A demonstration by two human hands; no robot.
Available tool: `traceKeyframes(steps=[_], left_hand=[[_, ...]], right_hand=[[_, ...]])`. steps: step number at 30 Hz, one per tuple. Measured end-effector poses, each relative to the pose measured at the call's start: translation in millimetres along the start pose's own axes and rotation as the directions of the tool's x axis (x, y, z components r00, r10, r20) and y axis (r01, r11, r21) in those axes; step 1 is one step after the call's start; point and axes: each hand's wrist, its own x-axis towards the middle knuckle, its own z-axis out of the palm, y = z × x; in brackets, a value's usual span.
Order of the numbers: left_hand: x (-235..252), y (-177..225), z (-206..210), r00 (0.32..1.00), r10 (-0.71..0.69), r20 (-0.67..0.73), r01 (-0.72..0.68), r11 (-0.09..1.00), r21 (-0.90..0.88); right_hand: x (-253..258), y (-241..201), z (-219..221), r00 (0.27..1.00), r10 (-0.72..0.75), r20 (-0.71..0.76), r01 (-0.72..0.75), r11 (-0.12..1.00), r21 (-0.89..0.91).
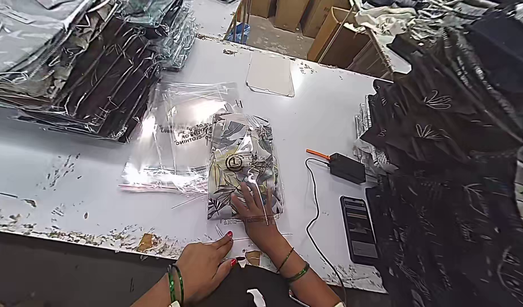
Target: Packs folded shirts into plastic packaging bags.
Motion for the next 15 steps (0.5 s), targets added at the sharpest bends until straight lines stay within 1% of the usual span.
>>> traceKeyframes(steps=[2, 3, 4, 5, 6, 7, 8, 9, 10, 11, 13, 14, 15], left_hand=[[0.0, -0.2, -10.8, 0.998, -0.008, 0.066, 0.006, 1.000, 0.027], [-0.1, -1.0, -18.2, 0.995, 0.015, 0.099, -0.018, 1.000, 0.026], [0.0, -3.0, -27.8, 0.993, 0.075, 0.093, -0.076, 0.997, 0.006], [-0.6, -5.6, -39.1, 0.981, 0.193, 0.011, -0.193, 0.981, -0.030], [0.6, -6.9, -51.7, 0.926, 0.347, -0.148, -0.358, 0.933, -0.049], [8.3, -5.4, -65.9, 0.802, 0.465, -0.374, -0.510, 0.860, -0.024], [23.1, -0.8, -81.8, 0.644, 0.499, -0.580, -0.585, 0.809, 0.047], [42.4, 4.0, -96.5, 0.516, 0.477, -0.712, -0.575, 0.809, 0.125], [63.4, 3.8, -105.8, 0.465, 0.462, -0.755, -0.517, 0.834, 0.192], [83.2, -0.9, -105.8, 0.477, 0.467, -0.745, -0.473, 0.850, 0.230], [106.4, -17.2, -81.3, 0.575, 0.468, -0.671, -0.426, 0.872, 0.242], [110.9, -26.9, -61.9, 0.582, 0.465, -0.667, -0.403, 0.877, 0.260], [111.6, -36.5, -43.3, 0.574, 0.465, -0.674, -0.377, 0.881, 0.286]], right_hand=[[3.7, 0.0, 0.8, 1.000, 0.011, 0.011, -0.011, 0.999, 0.044], [3.1, 1.3, 1.3, 1.000, 0.017, 0.026, -0.019, 0.997, 0.078], [2.8, 2.8, 2.0, 0.999, 0.018, 0.035, -0.021, 0.995, 0.094], [2.6, 3.9, 2.9, 0.999, 0.014, 0.044, -0.018, 0.995, 0.097], [1.3, 4.7, 3.3, 0.998, 0.008, 0.061, -0.014, 0.995, 0.097], [0.9, 5.3, 2.7, 0.997, 0.008, 0.074, -0.016, 0.994, 0.105], [1.6, 5.0, 1.2, 0.998, 0.015, 0.066, -0.023, 0.992, 0.123], [1.4, 4.4, 1.6, 0.999, 0.013, 0.030, -0.017, 0.992, 0.128], [0.9, 3.4, 1.7, 1.000, 0.018, 0.022, -0.020, 0.992, 0.123], [0.3, 2.8, 2.1, 0.999, 0.028, 0.015, -0.030, 0.993, 0.110], [-0.9, 3.4, 0.4, 0.993, 0.120, 0.019, -0.121, 0.988, 0.097], [-2.0, 5.3, -0.6, 0.986, 0.166, 0.002, -0.166, 0.984, 0.067], [-4.1, 7.5, -1.3, 0.972, 0.234, 0.013, -0.234, 0.971, 0.047]])
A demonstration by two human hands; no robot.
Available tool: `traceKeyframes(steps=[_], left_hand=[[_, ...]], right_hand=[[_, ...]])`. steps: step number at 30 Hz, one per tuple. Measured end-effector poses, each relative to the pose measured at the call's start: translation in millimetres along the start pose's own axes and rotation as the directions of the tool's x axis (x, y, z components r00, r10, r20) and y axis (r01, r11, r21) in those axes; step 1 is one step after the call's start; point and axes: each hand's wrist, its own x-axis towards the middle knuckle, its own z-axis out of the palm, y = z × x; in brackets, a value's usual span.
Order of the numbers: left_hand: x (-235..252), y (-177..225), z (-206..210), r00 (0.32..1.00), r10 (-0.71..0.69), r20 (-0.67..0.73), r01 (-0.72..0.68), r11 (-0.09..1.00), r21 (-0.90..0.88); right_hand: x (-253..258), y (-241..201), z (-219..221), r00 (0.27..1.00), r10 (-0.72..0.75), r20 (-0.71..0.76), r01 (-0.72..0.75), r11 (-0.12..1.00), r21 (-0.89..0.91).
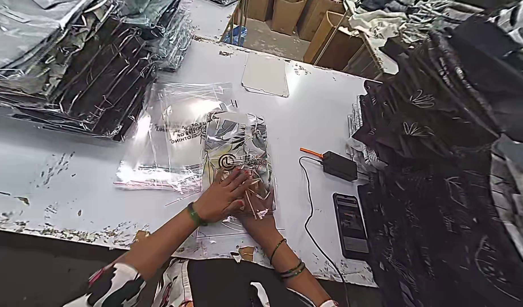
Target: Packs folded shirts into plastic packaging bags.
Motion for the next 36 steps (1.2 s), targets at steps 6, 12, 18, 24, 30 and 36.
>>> traceKeyframes(steps=[6, 12, 18, 24, 30, 36], left_hand=[[-31.3, 0.5, 16.4, 0.999, 0.033, 0.018, -0.035, 0.991, 0.126], [-29.6, 2.5, 16.4, 0.988, 0.110, 0.109, -0.116, 0.992, 0.050], [-28.5, 2.7, 14.1, 0.984, 0.101, 0.149, -0.108, 0.993, 0.040], [-28.8, 1.1, 13.3, 0.977, 0.126, 0.174, -0.134, 0.990, 0.035], [-27.7, 2.2, 12.6, 0.972, 0.105, 0.208, -0.111, 0.994, 0.017], [-26.4, 1.8, 10.7, 0.968, 0.099, 0.229, -0.104, 0.995, 0.006]], right_hand=[[-40.3, 8.6, -10.1, 0.979, 0.194, 0.069, -0.190, 0.980, -0.059], [-74.7, -28.4, -64.1, 0.892, 0.274, 0.358, -0.249, 0.961, -0.117], [-75.6, -38.9, -51.9, 0.987, -0.067, 0.146, 0.056, 0.996, 0.076], [-86.5, -48.9, -28.8, 0.980, -0.146, 0.137, 0.135, 0.987, 0.089], [-78.1, -55.3, -18.3, 0.997, -0.032, 0.067, 0.025, 0.995, 0.093], [-67.6, -53.3, -20.1, 0.982, -0.136, 0.130, 0.128, 0.989, 0.070]])
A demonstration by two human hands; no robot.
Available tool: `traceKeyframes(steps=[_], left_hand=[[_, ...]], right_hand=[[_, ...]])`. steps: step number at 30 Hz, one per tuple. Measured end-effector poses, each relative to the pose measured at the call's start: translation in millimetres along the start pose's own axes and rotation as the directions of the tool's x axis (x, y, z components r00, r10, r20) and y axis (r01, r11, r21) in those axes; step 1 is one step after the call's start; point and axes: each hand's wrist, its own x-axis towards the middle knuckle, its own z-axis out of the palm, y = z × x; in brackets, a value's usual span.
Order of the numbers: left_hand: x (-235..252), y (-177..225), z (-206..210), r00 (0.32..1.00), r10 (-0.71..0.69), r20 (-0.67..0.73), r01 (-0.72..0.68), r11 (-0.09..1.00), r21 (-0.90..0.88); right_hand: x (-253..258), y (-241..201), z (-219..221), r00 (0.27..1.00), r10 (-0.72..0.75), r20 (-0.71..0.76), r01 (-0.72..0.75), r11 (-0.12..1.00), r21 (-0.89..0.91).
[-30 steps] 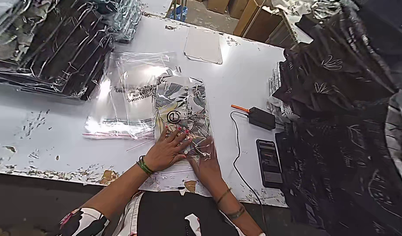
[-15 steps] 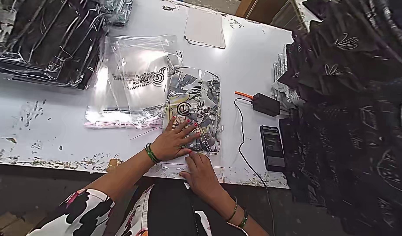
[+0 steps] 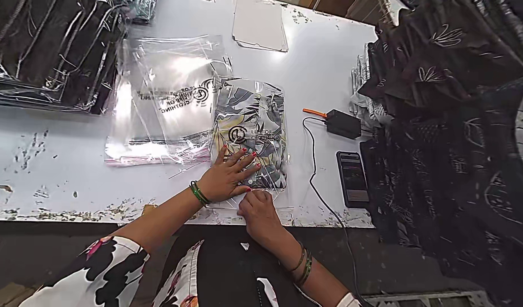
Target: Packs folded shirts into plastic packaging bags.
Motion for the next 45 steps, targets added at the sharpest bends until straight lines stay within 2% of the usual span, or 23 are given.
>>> traceKeyframes(steps=[3, 5, 6, 7, 8, 9, 10, 11, 12, 13, 14, 16, 19, 23, 28, 30, 32, 35, 37, 39, 41, 43, 45], left_hand=[[0.9, 1.2, -4.0, 0.999, -0.020, 0.029, 0.021, 0.999, -0.031], [1.4, 3.0, -9.3, 0.993, -0.042, 0.106, 0.048, 0.997, -0.054], [1.8, 3.5, -11.3, 0.990, -0.046, 0.131, 0.053, 0.997, -0.058], [1.2, 4.1, -12.0, 0.990, -0.044, 0.135, 0.050, 0.998, -0.048], [0.0, 3.9, -10.9, 0.993, -0.030, 0.113, 0.034, 0.999, -0.030], [-0.7, 3.4, -8.7, 0.998, -0.004, 0.070, 0.004, 1.000, -0.003], [-1.5, 3.5, -6.4, 0.999, 0.024, 0.027, -0.024, 0.999, 0.023], [-4.4, 5.0, -3.5, 0.998, 0.058, -0.010, -0.058, 0.997, 0.044], [-7.3, 7.1, -0.6, 0.992, 0.114, -0.050, -0.111, 0.991, 0.069], [-7.9, 9.1, 0.2, 0.982, 0.173, -0.073, -0.164, 0.980, 0.112], [-8.6, 11.0, 1.7, 0.971, 0.221, -0.087, -0.206, 0.966, 0.154], [-14.6, 11.5, 7.5, 0.958, 0.269, -0.102, -0.245, 0.949, 0.197], [-48.4, 1.6, 10.1, 0.964, 0.259, -0.056, -0.240, 0.942, 0.237], [-118.2, -18.1, 0.0, 0.982, 0.186, -0.005, -0.182, 0.965, 0.188], [-133.9, -27.9, -3.8, 0.980, 0.199, -0.004, -0.196, 0.967, 0.160], [-132.8, -30.7, -4.0, 0.974, 0.222, -0.037, -0.213, 0.963, 0.167], [-129.1, -28.7, -0.7, 0.970, 0.190, -0.153, -0.166, 0.973, 0.158], [-104.9, -5.5, -0.4, 0.887, -0.224, -0.404, 0.173, 0.972, -0.159], [-76.6, 12.0, -14.9, 0.706, -0.637, -0.309, 0.455, 0.743, -0.491], [-55.8, 18.0, -21.1, 0.544, -0.808, -0.225, 0.580, 0.556, -0.596], [-52.0, 21.0, -10.8, 0.539, -0.738, -0.406, 0.589, 0.675, -0.444], [-59.4, 16.9, 1.5, 0.628, -0.454, -0.632, 0.508, 0.854, -0.108], [-61.4, 20.7, 3.8, 0.682, -0.216, -0.699, 0.381, 0.921, 0.087]], right_hand=[[-27.6, -3.7, -40.6, 0.989, -0.135, 0.060, 0.123, 0.976, 0.180], [-74.3, 2.6, -82.0, 0.967, -0.008, 0.254, -0.046, 0.977, 0.207], [-103.1, 10.5, -101.8, 0.884, 0.183, 0.430, -0.250, 0.963, 0.105], [-132.1, 21.8, -115.0, 0.677, 0.429, 0.598, -0.470, 0.877, -0.098], [-158.5, 34.0, -118.7, 0.398, 0.643, 0.655, -0.608, 0.719, -0.336], [-180.3, 41.9, -119.5, 0.221, 0.771, 0.597, -0.648, 0.574, -0.501], [-188.3, 46.2, -125.6, 0.124, 0.815, 0.566, -0.655, 0.496, -0.570], [-182.2, 42.9, -133.4, 0.171, 0.807, 0.565, -0.642, 0.526, -0.557], [-173.5, 36.6, -133.0, 0.399, 0.747, 0.532, -0.639, 0.643, -0.423], [-159.2, 34.9, -121.6, 0.683, 0.602, 0.413, -0.537, 0.798, -0.275], [-138.3, 37.0, -103.2, 0.881, 0.404, 0.245, -0.372, 0.913, -0.165], [-88.4, 44.4, -66.0, 0.999, 0.040, -0.018, -0.042, 0.989, -0.142], [-48.9, 77.0, -38.0, 0.977, -0.198, -0.078, 0.181, 0.967, -0.181], [-61.1, 101.2, -50.8, 0.978, -0.209, 0.013, 0.210, 0.977, -0.034], [-56.1, 132.2, -43.5, 0.964, -0.259, -0.060, 0.263, 0.962, 0.079], [-47.2, 131.9, -35.2, 0.981, -0.132, -0.146, 0.167, 0.950, 0.263], [-39.1, 125.5, -31.5, 0.977, 0.167, -0.135, -0.075, 0.854, 0.514], [-18.7, 105.2, -29.8, 0.850, 0.499, -0.170, -0.297, 0.720, 0.628], [-8.6, 93.1, -30.6, 0.763, 0.616, -0.194, -0.385, 0.675, 0.630], [-2.3, 86.4, -33.0, 0.703, 0.695, -0.148, -0.489, 0.624, 0.610], [5.3, 85.8, -42.5, 0.616, 0.787, 0.024, -0.616, 0.462, 0.638], [13.1, 85.7, -56.8, 0.528, 0.824, 0.206, -0.656, 0.242, 0.715], [18.9, 81.2, -78.0, 0.513, 0.757, 0.406, -0.551, -0.072, 0.831]])
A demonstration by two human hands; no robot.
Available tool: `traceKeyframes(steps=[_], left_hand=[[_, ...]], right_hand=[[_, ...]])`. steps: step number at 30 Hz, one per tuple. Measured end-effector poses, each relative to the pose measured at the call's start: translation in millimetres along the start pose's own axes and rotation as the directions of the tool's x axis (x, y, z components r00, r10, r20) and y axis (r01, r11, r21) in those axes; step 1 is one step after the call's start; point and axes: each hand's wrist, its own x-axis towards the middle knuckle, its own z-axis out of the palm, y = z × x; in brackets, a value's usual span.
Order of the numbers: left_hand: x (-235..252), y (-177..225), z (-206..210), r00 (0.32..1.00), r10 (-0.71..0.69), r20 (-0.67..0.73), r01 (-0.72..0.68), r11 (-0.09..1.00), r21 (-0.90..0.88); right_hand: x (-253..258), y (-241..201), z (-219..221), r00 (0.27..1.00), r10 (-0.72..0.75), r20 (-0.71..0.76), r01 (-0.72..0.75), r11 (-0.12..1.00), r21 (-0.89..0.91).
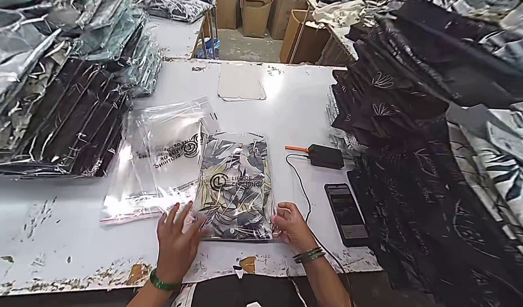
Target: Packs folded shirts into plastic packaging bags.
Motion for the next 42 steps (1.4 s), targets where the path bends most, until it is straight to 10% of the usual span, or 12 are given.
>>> traceKeyframes(steps=[5, 8, 11, 14, 16, 21, 25, 29, 33, 37, 39, 42], left_hand=[[44.7, 20.0, -15.3, 0.984, 0.154, -0.088, -0.151, 0.988, 0.036], [110.2, 8.4, -54.7, 0.953, -0.176, -0.248, 0.122, 0.968, -0.218], [191.1, -1.3, -86.7, 0.707, -0.691, -0.152, 0.467, 0.617, -0.634], [266.4, -6.6, -71.1, 0.532, -0.834, 0.146, 0.349, 0.059, -0.935], [314.8, -7.9, -41.7, 0.522, -0.806, 0.280, 0.221, -0.189, -0.957], [411.3, -32.9, 81.8, 0.546, -0.718, 0.432, 0.182, -0.402, -0.897], [393.0, -39.7, 171.0, 0.423, -0.705, 0.569, 0.532, -0.316, -0.786], [376.0, -2.4, 143.9, 0.249, -0.728, 0.639, 0.723, -0.300, -0.623], [335.5, 39.7, 138.2, 0.491, -0.602, 0.630, 0.743, -0.089, -0.663], [290.4, 173.2, 48.7, 0.624, 0.086, 0.776, 0.781, -0.058, -0.622], [278.8, 229.3, 21.1, 0.511, 0.439, 0.739, 0.837, -0.056, -0.545], [287.0, 294.9, 5.6, 0.390, 0.546, 0.741, 0.874, 0.034, -0.485]], right_hand=[[-15.1, -17.5, -4.4, 0.749, -0.311, 0.586, -0.260, 0.675, 0.690], [-11.6, -31.4, 8.4, 0.660, -0.578, 0.480, 0.026, 0.656, 0.755], [8.3, -16.0, 22.1, 0.760, -0.600, 0.250, 0.590, 0.798, 0.121], [29.3, 17.9, 39.1, 0.735, -0.590, 0.334, 0.678, 0.630, -0.378], [34.0, 36.3, 53.8, 0.712, -0.589, 0.381, 0.691, 0.491, -0.531], [39.1, 45.3, 63.8, 0.686, -0.522, 0.507, 0.692, 0.255, -0.675], [39.6, 41.8, 63.5, 0.698, -0.517, 0.495, 0.691, 0.307, -0.654], [36.8, 40.7, 64.4, 0.715, -0.514, 0.473, 0.680, 0.356, -0.641], [40.2, 47.9, 65.6, 0.703, -0.525, 0.480, 0.695, 0.363, -0.621], [36.7, 42.2, 65.4, 0.703, -0.523, 0.483, 0.694, 0.353, -0.627], [34.0, 43.8, 64.7, 0.692, -0.534, 0.486, 0.698, 0.322, -0.640], [35.3, 40.9, 62.0, 0.716, -0.452, 0.532, 0.684, 0.303, -0.663]])
